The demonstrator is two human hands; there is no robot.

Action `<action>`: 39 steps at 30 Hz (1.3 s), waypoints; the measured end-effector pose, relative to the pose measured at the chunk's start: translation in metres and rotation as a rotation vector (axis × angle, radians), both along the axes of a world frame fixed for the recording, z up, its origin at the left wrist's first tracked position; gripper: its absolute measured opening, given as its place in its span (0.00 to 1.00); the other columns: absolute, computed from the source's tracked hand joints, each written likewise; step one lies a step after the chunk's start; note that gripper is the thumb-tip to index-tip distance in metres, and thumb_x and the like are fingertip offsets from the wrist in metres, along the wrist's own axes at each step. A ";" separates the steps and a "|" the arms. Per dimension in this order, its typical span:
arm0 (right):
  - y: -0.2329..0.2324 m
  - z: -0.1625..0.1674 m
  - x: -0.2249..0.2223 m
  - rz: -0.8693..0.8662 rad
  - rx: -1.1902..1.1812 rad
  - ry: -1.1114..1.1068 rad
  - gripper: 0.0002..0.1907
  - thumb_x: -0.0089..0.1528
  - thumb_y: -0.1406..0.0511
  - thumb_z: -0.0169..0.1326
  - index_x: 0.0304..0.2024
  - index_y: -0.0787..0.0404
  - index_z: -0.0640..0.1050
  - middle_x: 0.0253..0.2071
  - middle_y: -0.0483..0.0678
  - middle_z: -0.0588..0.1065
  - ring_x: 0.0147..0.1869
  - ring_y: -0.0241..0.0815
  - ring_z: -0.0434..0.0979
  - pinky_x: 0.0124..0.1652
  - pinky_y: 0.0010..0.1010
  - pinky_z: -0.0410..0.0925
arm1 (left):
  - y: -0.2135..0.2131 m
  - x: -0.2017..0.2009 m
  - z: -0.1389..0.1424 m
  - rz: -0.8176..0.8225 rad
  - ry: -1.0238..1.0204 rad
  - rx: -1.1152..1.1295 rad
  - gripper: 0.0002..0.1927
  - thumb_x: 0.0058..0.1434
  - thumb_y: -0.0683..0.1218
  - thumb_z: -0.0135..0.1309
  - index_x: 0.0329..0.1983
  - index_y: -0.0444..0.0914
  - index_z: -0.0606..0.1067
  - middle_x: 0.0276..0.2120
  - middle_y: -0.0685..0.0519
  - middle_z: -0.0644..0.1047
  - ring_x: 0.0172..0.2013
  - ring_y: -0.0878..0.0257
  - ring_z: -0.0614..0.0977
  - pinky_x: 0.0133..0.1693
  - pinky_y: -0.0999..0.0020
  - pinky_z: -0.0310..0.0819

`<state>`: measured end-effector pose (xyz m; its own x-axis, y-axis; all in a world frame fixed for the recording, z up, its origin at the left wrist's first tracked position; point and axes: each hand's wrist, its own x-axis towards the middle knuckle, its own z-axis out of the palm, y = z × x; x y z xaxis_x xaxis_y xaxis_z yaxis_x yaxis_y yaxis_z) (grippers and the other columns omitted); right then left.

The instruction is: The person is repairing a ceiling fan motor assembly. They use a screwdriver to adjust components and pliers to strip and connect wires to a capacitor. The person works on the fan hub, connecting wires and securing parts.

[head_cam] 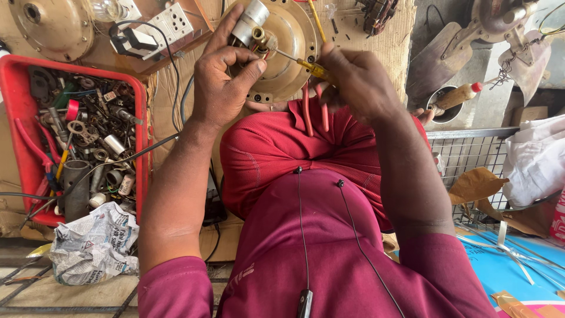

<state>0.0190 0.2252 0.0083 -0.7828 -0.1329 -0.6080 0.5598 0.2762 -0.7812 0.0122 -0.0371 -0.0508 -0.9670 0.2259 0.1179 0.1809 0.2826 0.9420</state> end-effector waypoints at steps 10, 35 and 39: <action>0.002 -0.008 0.001 -0.066 -0.070 0.000 0.20 0.70 0.52 0.52 0.47 0.60 0.83 0.32 0.46 0.80 0.31 0.31 0.79 0.32 0.25 0.75 | 0.002 0.001 0.003 0.003 -0.016 0.033 0.04 0.68 0.40 0.63 0.39 0.33 0.82 0.75 0.39 0.61 0.76 0.50 0.64 0.74 0.54 0.67; 0.004 -0.004 0.004 -0.005 -0.102 0.164 0.24 0.71 0.52 0.49 0.47 0.68 0.80 0.36 0.47 0.81 0.29 0.30 0.75 0.28 0.22 0.70 | 0.009 0.000 -0.007 0.030 0.065 0.016 0.05 0.67 0.41 0.64 0.39 0.33 0.83 0.75 0.42 0.63 0.74 0.51 0.68 0.71 0.56 0.71; 0.003 -0.002 0.004 -0.014 -0.100 0.143 0.23 0.72 0.53 0.49 0.47 0.67 0.80 0.36 0.47 0.81 0.28 0.30 0.75 0.27 0.23 0.70 | 0.010 0.000 -0.009 0.030 0.076 0.010 0.06 0.68 0.42 0.64 0.38 0.33 0.83 0.74 0.41 0.63 0.74 0.50 0.68 0.71 0.55 0.71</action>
<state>0.0231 0.2281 0.0060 -0.8626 -0.1760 -0.4742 0.4439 0.1859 -0.8766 0.0120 -0.0273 -0.0594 -0.9613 0.1959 0.1936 0.2440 0.2799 0.9285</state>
